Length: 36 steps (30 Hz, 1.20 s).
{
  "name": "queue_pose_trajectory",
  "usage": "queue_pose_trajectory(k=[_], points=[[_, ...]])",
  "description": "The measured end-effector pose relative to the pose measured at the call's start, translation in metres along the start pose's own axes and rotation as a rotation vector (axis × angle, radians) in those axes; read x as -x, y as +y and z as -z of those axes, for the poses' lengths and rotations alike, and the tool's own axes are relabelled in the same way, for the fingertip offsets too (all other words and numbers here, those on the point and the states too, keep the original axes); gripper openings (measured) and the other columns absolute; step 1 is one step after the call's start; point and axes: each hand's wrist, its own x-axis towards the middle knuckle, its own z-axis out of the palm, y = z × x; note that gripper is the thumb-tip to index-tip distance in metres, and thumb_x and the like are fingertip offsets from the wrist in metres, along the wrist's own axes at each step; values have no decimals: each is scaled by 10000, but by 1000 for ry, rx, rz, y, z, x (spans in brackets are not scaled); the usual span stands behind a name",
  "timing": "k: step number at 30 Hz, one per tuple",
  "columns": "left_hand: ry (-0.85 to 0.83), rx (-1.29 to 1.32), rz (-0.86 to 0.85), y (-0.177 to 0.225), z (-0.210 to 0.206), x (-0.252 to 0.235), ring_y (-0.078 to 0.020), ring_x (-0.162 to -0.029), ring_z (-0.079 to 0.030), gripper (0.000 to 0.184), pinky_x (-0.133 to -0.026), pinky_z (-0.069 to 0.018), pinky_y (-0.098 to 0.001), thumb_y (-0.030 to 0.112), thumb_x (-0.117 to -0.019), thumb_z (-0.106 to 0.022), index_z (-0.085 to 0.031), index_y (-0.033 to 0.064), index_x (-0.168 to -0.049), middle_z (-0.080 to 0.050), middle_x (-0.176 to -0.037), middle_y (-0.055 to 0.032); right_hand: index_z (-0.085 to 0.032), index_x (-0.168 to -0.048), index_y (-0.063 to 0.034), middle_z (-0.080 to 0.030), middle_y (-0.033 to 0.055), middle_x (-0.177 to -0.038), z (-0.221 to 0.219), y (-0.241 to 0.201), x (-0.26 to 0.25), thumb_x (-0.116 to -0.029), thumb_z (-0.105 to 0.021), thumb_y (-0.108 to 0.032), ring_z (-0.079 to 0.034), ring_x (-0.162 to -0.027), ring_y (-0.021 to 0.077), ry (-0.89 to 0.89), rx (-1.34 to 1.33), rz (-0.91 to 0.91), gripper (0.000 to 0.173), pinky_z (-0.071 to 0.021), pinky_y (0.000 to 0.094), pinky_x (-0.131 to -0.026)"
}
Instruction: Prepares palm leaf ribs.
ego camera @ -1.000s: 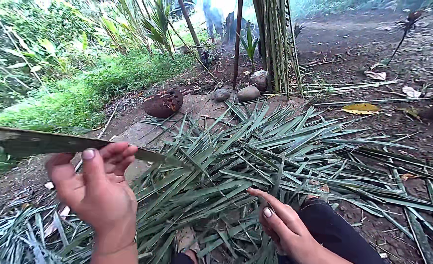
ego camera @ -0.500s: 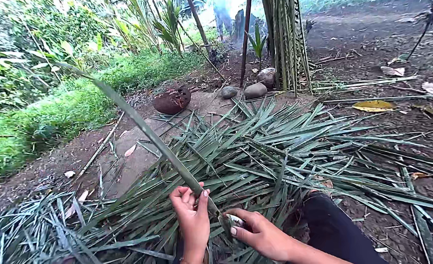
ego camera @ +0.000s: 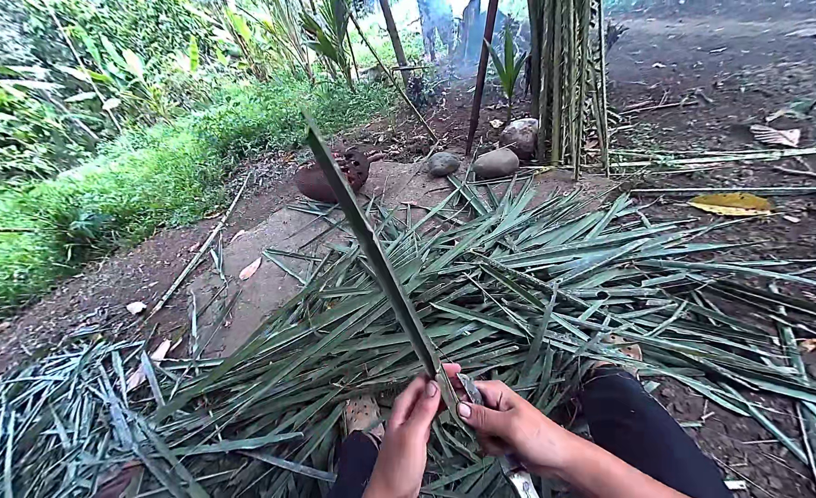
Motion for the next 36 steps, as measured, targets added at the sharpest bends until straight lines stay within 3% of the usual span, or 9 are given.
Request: queue_pose_trajectory(k=[2,7,11,13,16,20,27,30,36], points=[[-16,183,32,0,2,0,-123,-1071,-689,437,-955,-555,-316,206,-1067,-287,-667,43,-1208,-733,-1160,-32,-628,-895,-230,-466,-161,-553,2,-1,2,-1001,-548,-212,-385,-433,-70,-104,-73,7,134,-316,116,-410],[-43,207,-58,-3,0,2,-52,-932,-678,123,-826,-572,-227,217,-997,-643,-687,145,-1086,-709,-1064,28,-642,-975,-211,-461,-172,-576,-2,3,4,-1024,-550,-237,-383,-445,-79,-191,-63,27,107,-316,108,-416],[234,130,-116,3,-11,1,-135,-912,-723,141,-866,-602,-312,63,-1056,-406,-529,94,-1118,-716,-961,-16,-592,-1223,-214,-434,-160,-605,0,-2,5,-1061,-450,-400,-358,-463,-62,-118,27,57,285,-308,120,-433],[332,116,-102,8,-11,0,-130,-784,-718,180,-755,-626,-301,64,-1076,-325,-489,90,-1145,-680,-874,-8,-582,-1281,-205,-446,-153,-617,1,-5,7,-1047,-379,-425,-343,-461,-57,-108,52,60,381,-286,126,-428],[388,88,-90,10,-12,0,15,-551,-516,293,-508,-458,-123,100,-1089,-261,-552,77,-1104,-564,-739,62,-472,-1221,-225,-446,-140,-637,-1,-13,9,-1050,-354,-324,-356,-471,-61,-113,56,92,230,-295,118,-432],[388,-56,-93,7,-20,4,59,-547,-464,274,-498,-392,-85,101,-1082,-368,-622,76,-983,-544,-724,93,-247,-1568,-248,-425,-141,-618,1,-27,11,-1044,-403,-268,-378,-437,-56,-213,-115,19,547,-331,111,-407],[333,-455,-316,-8,-37,9,69,-690,-569,224,-652,-488,-111,74,-1049,-448,-642,9,-957,-610,-770,67,-329,-1527,-274,-451,-155,-631,-9,-21,11,-1069,-432,-236,-390,-461,-70,-282,-271,3,471,-331,95,-424],[324,-369,-264,-3,-40,14,87,-569,-453,230,-512,-376,-96,89,-1061,-431,-639,58,-967,-539,-719,119,-359,-1528,-245,-442,-161,-627,-4,-22,10,-1066,-439,-241,-391,-465,-72,-281,-282,24,469,-333,94,-430],[263,-113,-97,-1,-45,18,79,-542,-412,241,-488,-347,-104,112,-1072,-417,-640,132,-982,-534,-715,142,-393,-1517,-256,-472,-155,-662,0,-20,8,-1086,-440,-270,-394,-476,-77,-377,-287,52,433,-329,89,-430]])
